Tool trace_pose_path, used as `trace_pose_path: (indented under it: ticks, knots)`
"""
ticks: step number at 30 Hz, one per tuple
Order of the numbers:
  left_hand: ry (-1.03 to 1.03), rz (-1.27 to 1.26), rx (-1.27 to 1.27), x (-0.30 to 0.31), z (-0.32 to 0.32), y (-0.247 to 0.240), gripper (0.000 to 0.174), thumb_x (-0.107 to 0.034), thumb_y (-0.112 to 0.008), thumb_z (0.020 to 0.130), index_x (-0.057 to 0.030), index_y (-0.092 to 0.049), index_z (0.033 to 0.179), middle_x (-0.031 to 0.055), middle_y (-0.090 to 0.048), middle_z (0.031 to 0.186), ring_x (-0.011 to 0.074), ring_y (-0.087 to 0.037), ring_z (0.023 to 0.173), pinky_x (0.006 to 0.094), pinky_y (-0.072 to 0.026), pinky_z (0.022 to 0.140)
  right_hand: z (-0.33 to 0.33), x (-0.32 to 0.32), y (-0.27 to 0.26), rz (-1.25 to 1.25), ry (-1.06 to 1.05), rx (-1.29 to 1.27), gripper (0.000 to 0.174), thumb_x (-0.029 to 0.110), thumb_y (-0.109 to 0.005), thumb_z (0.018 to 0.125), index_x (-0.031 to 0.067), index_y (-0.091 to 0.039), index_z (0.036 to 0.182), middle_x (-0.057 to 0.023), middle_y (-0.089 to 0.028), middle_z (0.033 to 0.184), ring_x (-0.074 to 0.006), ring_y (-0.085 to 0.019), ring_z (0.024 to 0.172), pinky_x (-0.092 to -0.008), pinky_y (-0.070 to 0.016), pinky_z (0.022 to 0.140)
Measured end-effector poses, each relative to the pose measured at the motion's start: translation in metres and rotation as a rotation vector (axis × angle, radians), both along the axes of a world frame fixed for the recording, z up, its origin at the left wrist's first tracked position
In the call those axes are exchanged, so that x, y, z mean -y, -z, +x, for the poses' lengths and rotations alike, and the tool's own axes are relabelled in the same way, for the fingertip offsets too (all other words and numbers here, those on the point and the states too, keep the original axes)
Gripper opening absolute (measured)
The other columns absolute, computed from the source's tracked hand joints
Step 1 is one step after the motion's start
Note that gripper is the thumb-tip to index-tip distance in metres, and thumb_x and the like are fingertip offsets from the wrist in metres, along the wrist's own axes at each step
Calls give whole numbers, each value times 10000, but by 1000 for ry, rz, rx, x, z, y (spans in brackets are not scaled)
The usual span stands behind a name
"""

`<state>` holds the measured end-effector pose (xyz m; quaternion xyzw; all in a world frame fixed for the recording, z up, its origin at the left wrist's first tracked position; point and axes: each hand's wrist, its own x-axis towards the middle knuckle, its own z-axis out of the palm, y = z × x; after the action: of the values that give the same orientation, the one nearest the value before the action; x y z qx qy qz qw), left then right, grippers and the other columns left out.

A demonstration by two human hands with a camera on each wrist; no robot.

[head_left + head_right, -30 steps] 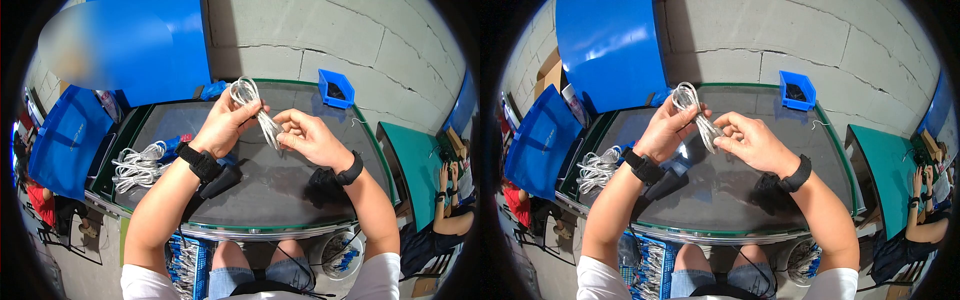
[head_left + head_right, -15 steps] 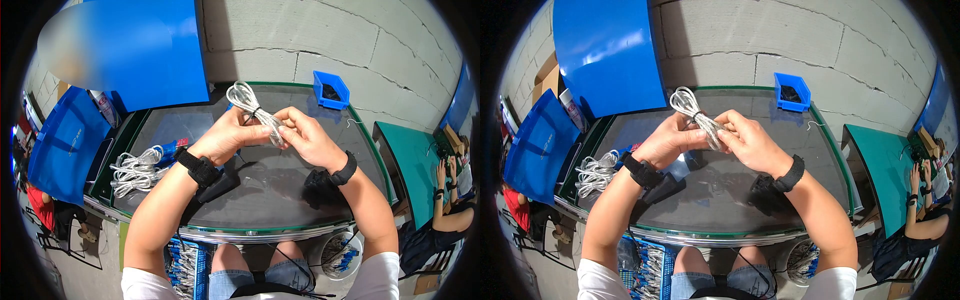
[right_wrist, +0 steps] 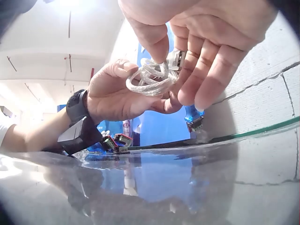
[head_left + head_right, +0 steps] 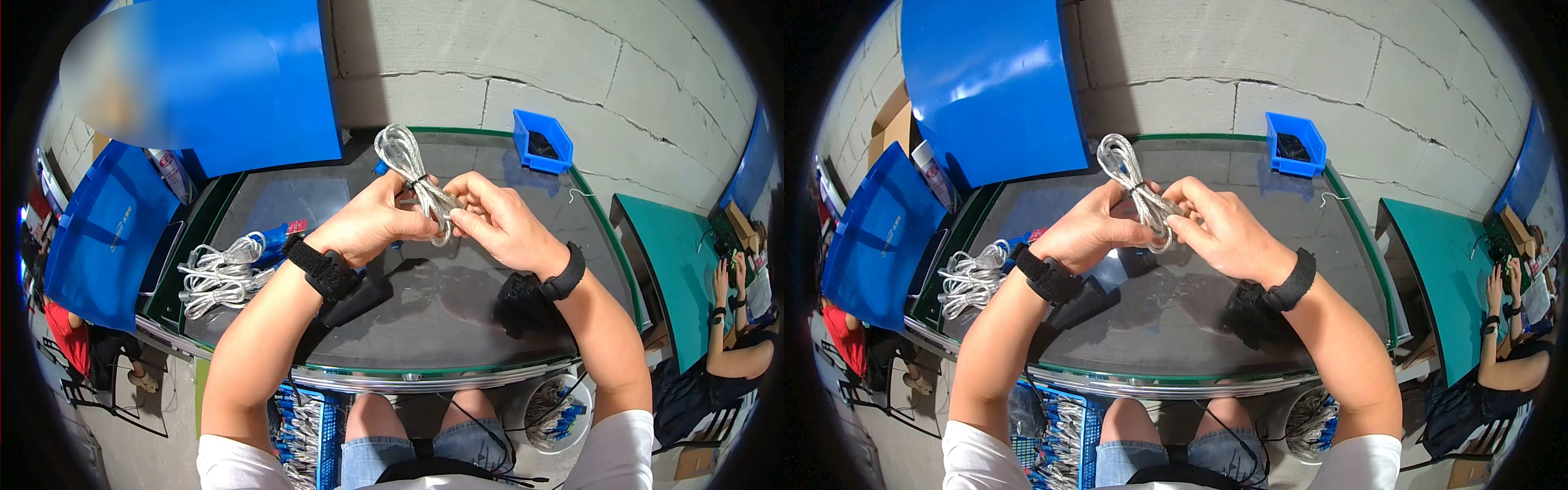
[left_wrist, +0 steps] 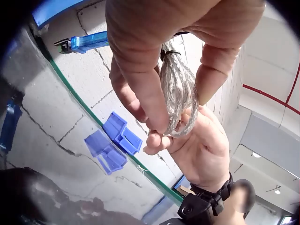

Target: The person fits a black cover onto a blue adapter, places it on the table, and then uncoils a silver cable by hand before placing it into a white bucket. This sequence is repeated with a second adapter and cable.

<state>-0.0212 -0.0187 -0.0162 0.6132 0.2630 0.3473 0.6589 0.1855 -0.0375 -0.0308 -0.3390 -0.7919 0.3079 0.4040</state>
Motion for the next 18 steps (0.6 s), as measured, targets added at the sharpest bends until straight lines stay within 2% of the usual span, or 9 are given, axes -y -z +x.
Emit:
trace_pose_path:
  ticks: [6,11,13,16,18]
  knots:
    - [-5,34,-18,-3,-1,2,640,-6,-707,733,51,-378,1278,115,-574,1109,204,-582,1019,345,-496,881,0,4,-7,40,1,119,264,130,-589,872,21,-497,1095,-67,-623,812,-131,-590,709,-278,-479,609]
    - [-8,31,-32,-5,1,2,604,-94,-749,753,37,-420,1242,106,-584,1098,202,-591,999,341,-506,865,-1,7,-10,70,-52,128,488,177,-679,827,33,-447,1231,-87,-617,905,-153,-621,774,-277,-523,642]
    - [-22,27,15,-4,2,2,475,-91,-750,764,43,-476,1128,103,-586,995,180,-608,935,308,-538,793,-1,3,-7,57,-82,90,505,159,-671,833,33,-434,1261,-89,-619,919,-155,-626,799,-270,-529,661]
    - [-64,63,-8,-8,0,5,539,-117,-757,753,56,-463,1171,121,-593,1056,194,-611,935,332,-526,822,-1,4,-7,-4,-116,39,524,120,-643,852,35,-408,1312,-89,-626,950,-154,-629,838,-261,-537,690]
    - [-58,59,-42,-5,-2,8,518,-94,-735,761,60,-457,1169,121,-593,1042,190,-612,920,325,-530,805,-2,8,-4,-53,-123,26,526,101,-623,863,37,-395,1333,-89,-631,965,-150,-628,853,-258,-540,700]
